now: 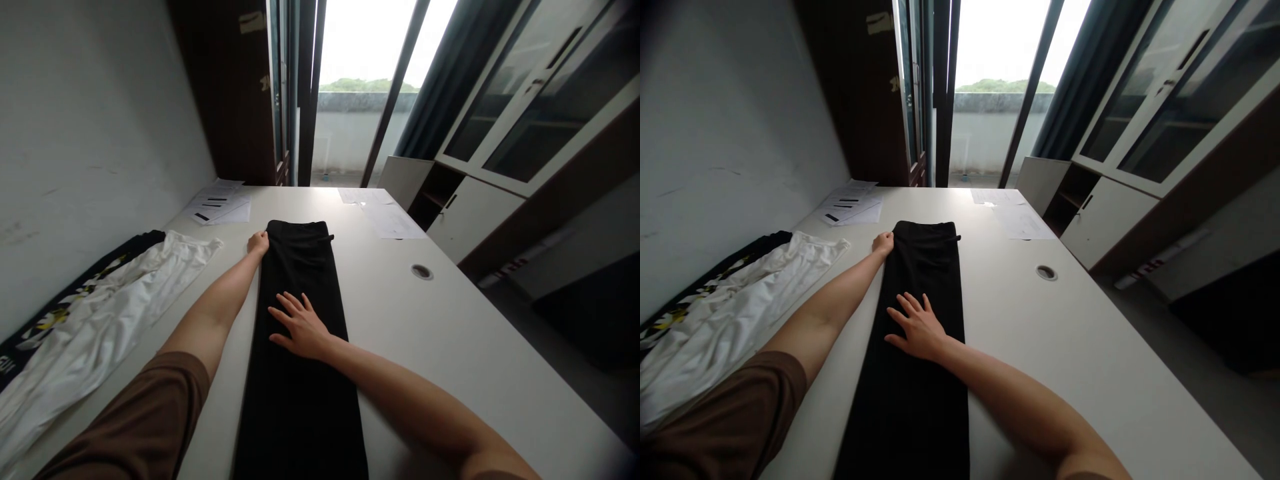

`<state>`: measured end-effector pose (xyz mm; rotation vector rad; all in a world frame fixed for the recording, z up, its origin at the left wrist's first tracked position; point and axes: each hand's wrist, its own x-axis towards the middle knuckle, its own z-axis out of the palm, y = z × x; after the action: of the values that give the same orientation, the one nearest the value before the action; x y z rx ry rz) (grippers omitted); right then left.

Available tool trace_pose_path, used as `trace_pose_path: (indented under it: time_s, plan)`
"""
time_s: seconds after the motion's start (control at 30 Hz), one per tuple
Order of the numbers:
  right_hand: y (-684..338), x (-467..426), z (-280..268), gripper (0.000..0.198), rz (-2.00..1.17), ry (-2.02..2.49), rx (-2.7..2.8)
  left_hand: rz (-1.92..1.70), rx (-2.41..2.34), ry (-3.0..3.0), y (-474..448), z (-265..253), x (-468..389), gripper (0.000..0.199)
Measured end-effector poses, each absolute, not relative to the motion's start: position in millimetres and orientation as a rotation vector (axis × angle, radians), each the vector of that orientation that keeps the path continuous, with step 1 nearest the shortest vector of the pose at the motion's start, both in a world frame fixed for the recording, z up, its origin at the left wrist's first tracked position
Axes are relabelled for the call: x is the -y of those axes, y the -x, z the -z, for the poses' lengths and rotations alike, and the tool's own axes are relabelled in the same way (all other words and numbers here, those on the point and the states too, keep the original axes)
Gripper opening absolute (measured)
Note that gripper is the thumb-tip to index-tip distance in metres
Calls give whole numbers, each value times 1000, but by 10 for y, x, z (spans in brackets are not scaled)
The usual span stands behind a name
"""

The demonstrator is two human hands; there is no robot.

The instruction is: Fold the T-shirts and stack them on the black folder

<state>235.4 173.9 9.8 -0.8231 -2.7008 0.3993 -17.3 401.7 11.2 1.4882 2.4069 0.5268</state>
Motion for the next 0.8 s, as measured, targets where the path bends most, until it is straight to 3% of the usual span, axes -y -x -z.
trace_pose_path:
  time_s: [0.2,0.4,0.57,0.8]
  plan:
    - [-2363,-1748,-130,67,-479,735,2729,-475,-2466,-1493,322,-90,-4068,29]
    - [-2369,-1754,-134,64,-506,719,2755,-489,-2388,-1734,300,-230,-4329,50]
    - [-2351,-1746,-121,65,-486,750,2767,-405,-2257,-1878,173,-253,-4595,56]
    - [-2330,-1751,-125,64,-492,764,2767,-366,-2343,-1806,39,-100,-4678,30]
